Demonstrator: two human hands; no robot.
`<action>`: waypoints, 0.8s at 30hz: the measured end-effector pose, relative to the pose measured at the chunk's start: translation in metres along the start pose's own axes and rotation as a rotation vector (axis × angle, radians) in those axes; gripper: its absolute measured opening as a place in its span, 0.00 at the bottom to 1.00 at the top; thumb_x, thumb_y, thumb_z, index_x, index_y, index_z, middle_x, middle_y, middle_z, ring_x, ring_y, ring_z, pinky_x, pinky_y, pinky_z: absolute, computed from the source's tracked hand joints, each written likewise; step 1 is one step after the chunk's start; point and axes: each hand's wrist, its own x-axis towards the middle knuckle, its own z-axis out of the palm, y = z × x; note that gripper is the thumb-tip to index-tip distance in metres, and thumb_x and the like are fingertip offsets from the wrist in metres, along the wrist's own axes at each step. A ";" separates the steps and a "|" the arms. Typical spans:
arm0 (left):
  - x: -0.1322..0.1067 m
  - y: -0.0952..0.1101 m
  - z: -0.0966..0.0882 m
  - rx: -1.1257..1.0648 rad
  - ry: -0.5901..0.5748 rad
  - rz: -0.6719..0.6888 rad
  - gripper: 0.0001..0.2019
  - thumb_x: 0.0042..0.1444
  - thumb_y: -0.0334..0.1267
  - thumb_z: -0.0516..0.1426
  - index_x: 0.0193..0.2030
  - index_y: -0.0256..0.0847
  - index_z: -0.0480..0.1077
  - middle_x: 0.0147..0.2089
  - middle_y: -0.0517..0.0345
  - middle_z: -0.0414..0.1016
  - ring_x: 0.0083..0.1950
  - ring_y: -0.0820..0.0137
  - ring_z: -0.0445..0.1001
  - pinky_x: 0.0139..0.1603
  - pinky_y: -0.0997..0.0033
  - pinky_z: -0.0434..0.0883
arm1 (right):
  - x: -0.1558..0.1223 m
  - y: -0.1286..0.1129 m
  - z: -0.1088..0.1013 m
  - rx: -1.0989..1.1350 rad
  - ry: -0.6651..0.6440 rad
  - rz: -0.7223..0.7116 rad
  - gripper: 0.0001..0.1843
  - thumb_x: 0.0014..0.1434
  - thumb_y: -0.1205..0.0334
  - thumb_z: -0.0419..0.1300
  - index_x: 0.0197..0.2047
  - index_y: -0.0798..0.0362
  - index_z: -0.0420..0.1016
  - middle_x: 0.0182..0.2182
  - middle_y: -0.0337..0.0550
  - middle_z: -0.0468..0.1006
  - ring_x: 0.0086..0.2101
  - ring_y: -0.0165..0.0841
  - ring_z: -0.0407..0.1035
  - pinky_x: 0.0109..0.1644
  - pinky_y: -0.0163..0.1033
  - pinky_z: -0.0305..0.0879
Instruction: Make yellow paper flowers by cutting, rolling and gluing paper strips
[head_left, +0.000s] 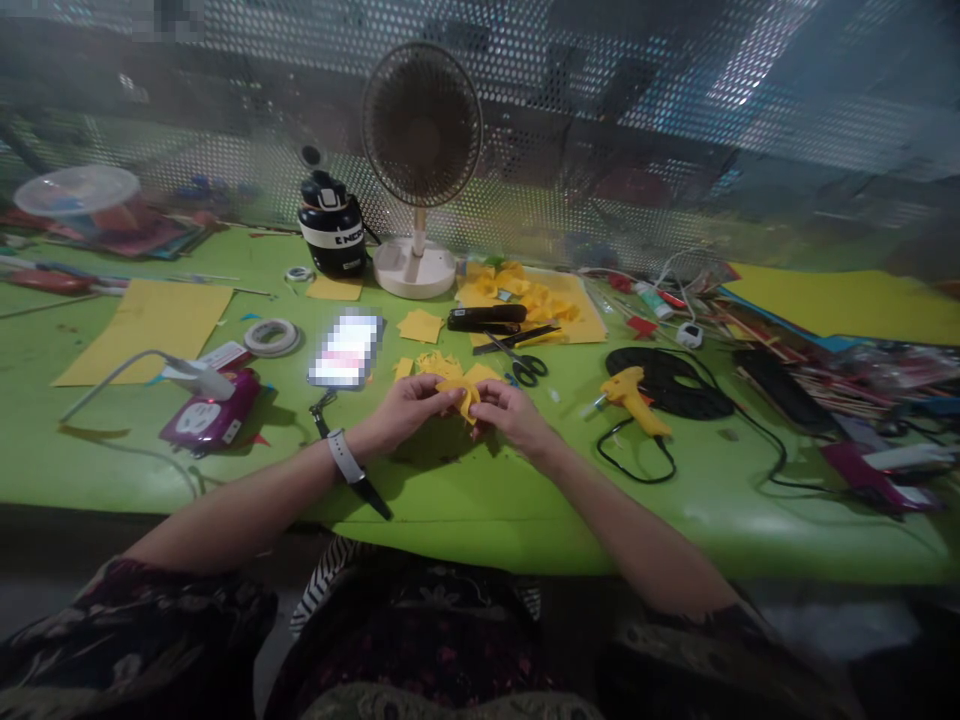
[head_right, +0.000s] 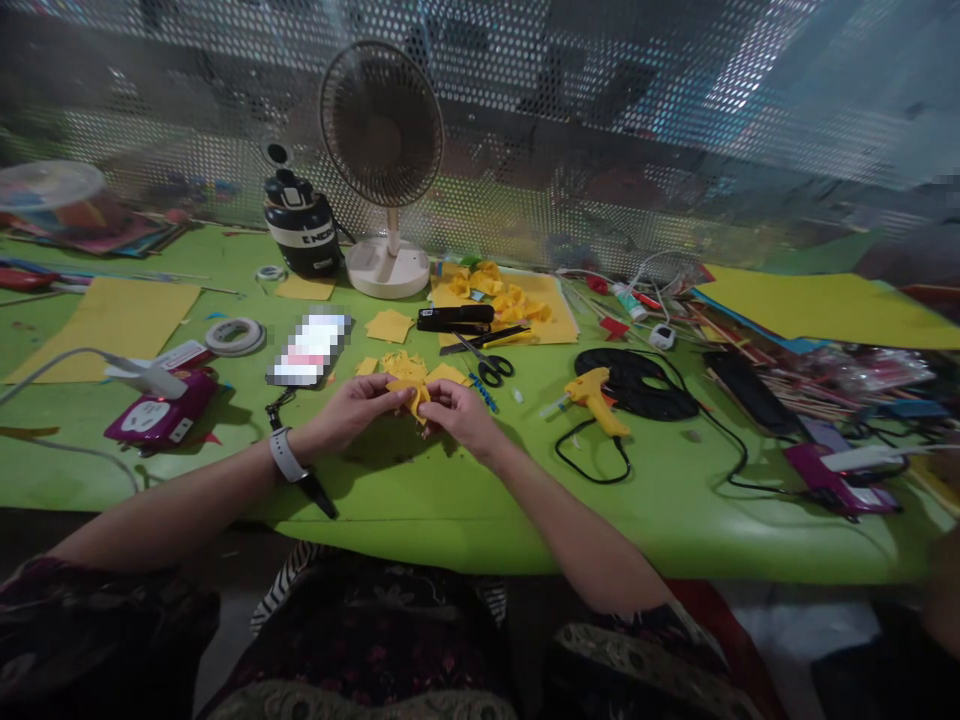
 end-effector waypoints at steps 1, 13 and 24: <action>0.000 0.000 0.000 0.023 -0.009 0.007 0.16 0.55 0.49 0.64 0.32 0.37 0.74 0.30 0.59 0.73 0.31 0.75 0.69 0.35 0.71 0.66 | 0.001 0.000 -0.001 0.032 -0.016 0.022 0.14 0.48 0.56 0.68 0.34 0.54 0.72 0.25 0.35 0.75 0.22 0.26 0.68 0.27 0.34 0.71; 0.001 -0.002 0.000 0.208 -0.027 0.174 0.26 0.58 0.45 0.63 0.61 0.37 0.69 0.24 0.65 0.67 0.24 0.78 0.61 0.25 0.76 0.57 | 0.006 0.006 -0.010 0.143 -0.088 0.106 0.16 0.47 0.60 0.70 0.37 0.56 0.74 0.28 0.37 0.78 0.23 0.24 0.70 0.26 0.30 0.70; -0.005 0.009 0.000 0.261 -0.103 0.218 0.19 0.56 0.45 0.64 0.53 0.41 0.76 0.46 0.49 0.81 0.39 0.70 0.76 0.42 0.68 0.73 | 0.006 0.004 -0.007 0.283 -0.078 0.210 0.17 0.42 0.65 0.70 0.36 0.55 0.71 0.23 0.33 0.75 0.18 0.21 0.63 0.19 0.26 0.61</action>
